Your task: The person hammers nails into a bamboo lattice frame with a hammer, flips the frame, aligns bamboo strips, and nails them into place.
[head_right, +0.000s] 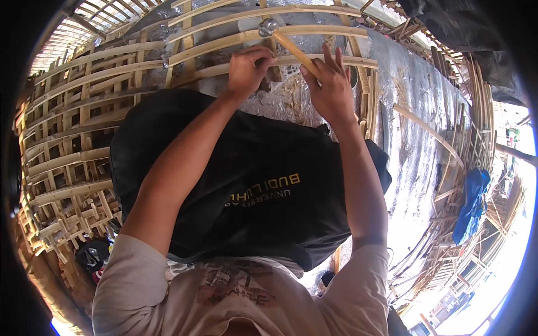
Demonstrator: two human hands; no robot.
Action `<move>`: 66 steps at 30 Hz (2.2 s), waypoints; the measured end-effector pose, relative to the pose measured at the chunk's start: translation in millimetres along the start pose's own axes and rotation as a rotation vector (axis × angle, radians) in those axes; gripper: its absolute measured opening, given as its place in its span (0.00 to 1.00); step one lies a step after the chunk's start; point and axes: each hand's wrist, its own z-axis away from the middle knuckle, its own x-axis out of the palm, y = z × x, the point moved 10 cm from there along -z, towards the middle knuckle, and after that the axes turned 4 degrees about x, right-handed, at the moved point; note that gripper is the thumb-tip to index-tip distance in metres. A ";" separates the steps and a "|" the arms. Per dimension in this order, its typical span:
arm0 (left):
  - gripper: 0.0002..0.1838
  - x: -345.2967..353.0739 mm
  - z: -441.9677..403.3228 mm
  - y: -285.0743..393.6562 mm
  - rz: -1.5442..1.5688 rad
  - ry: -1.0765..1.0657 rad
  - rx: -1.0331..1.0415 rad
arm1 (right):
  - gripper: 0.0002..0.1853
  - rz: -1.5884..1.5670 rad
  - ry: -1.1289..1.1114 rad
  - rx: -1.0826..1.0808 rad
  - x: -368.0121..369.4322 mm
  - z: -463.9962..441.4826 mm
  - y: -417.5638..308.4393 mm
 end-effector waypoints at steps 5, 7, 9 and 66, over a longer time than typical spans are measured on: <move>0.03 4.8 4.4 -11.8 0.031 -0.010 -0.118 | 0.13 -0.021 -0.012 -0.023 -10.2 -3.7 -16.8; 0.03 8.3 7.1 -17.7 0.049 -0.025 -0.168 | 0.13 -0.050 -0.074 0.048 -11.0 -5.1 -18.0; 0.04 8.0 7.1 -17.6 0.043 -0.023 -0.164 | 0.13 -0.047 -0.156 0.168 -5.5 -2.4 -11.0; 0.08 2.1 7.4 -14.5 -0.007 0.037 -0.114 | 0.12 0.207 -0.142 0.093 -27.5 24.7 -35.2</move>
